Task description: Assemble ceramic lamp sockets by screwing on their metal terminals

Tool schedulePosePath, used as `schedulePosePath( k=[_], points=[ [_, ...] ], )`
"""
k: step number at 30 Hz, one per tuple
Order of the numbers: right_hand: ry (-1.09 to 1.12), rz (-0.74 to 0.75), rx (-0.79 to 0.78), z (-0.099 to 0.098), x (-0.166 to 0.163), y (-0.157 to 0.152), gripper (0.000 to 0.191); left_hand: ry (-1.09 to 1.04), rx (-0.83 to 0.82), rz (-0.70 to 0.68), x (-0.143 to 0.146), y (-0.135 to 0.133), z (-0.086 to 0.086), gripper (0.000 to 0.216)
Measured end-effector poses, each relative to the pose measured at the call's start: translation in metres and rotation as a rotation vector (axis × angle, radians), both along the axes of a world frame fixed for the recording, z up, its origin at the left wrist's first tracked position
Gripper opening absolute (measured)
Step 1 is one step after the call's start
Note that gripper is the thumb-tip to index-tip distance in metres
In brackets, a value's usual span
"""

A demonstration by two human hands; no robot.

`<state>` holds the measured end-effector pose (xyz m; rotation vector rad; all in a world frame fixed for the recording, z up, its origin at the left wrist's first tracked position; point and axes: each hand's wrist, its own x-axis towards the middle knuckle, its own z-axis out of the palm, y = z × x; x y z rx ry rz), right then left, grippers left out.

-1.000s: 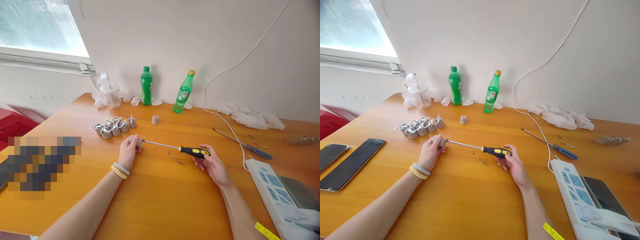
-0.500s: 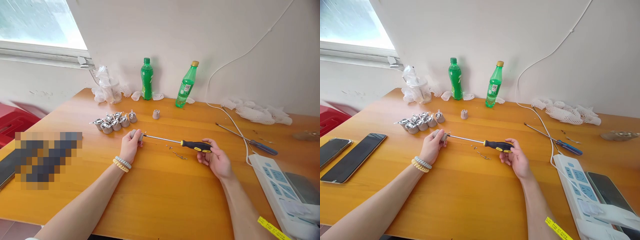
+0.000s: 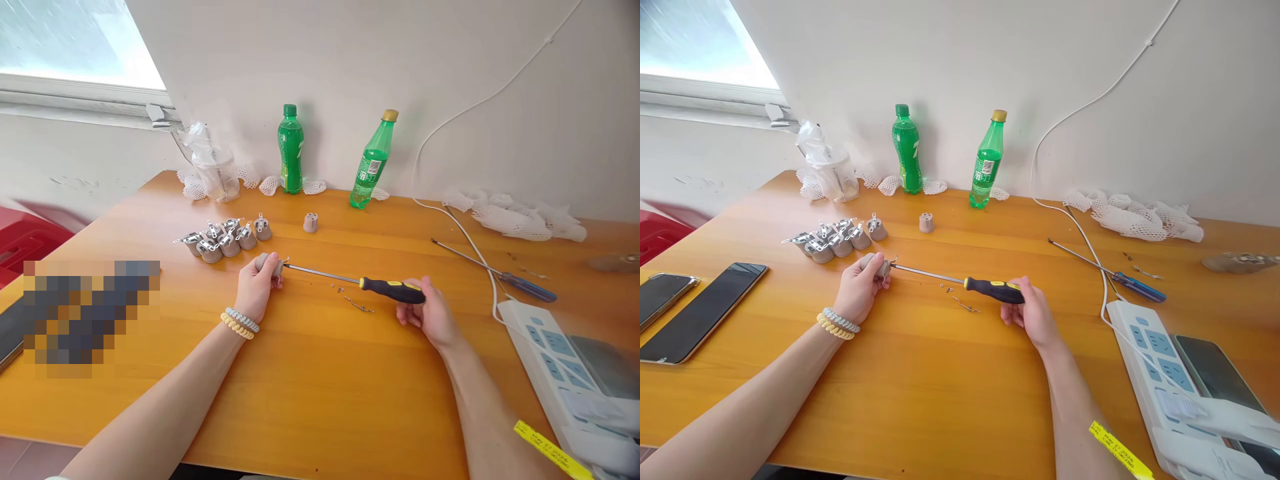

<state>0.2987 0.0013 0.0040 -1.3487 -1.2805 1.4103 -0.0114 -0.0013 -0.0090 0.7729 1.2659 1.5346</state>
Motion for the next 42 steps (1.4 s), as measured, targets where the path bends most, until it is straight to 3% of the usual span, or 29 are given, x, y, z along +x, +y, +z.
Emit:
schedulePosePath(
  k=[3, 7, 12, 15, 19, 23, 28, 32, 36, 40, 42],
  points=[
    [0.151, 0.024, 0.024, 0.003, 0.0, -0.001, 0.035, 0.018, -0.008, -0.012, 0.001, -0.001, 0.001, 0.04],
    [0.012, -0.019, 0.006, 0.0, -0.001, -0.001, 0.03, 0.02, -0.032, -0.005, 0.001, -0.001, 0.003, 0.04],
    [-0.136, -0.076, 0.071, -0.008, 0.001, -0.002, 0.046, 0.002, -0.036, 0.0, 0.0, -0.002, 0.004, 0.04],
    [-0.077, -0.031, 0.054, -0.005, 0.003, -0.003, 0.052, -0.002, -0.04, -0.014, 0.0, -0.002, 0.003, 0.04],
    [0.154, 0.026, 0.013, 0.002, 0.003, -0.005, 0.037, 0.008, -0.039, -0.028, 0.0, -0.003, 0.004, 0.04],
    [0.07, -0.022, -0.002, 0.001, 0.0, -0.004, 0.029, 0.01, -0.043, -0.019, 0.001, -0.003, 0.005, 0.039],
    [-0.089, -0.078, 0.054, -0.009, 0.0, -0.002, 0.045, 0.023, -0.044, -0.012, 0.001, -0.003, 0.006, 0.039],
    [-0.017, -0.016, 0.039, -0.006, 0.002, -0.003, 0.056, 0.026, -0.044, -0.009, 0.001, -0.003, 0.006, 0.04],
    [0.177, 0.015, 0.011, 0.003, 0.002, -0.005, 0.037, 0.041, -0.028, -0.027, 0.002, -0.003, 0.006, 0.042],
    [0.052, -0.035, 0.005, 0.001, -0.001, -0.004, 0.029, 0.046, -0.02, -0.035, 0.002, -0.003, 0.006, 0.042],
    [-0.026, -0.07, 0.015, -0.004, -0.001, -0.003, 0.035, 0.027, -0.015, -0.029, 0.001, -0.003, 0.006, 0.042]
  ],
)
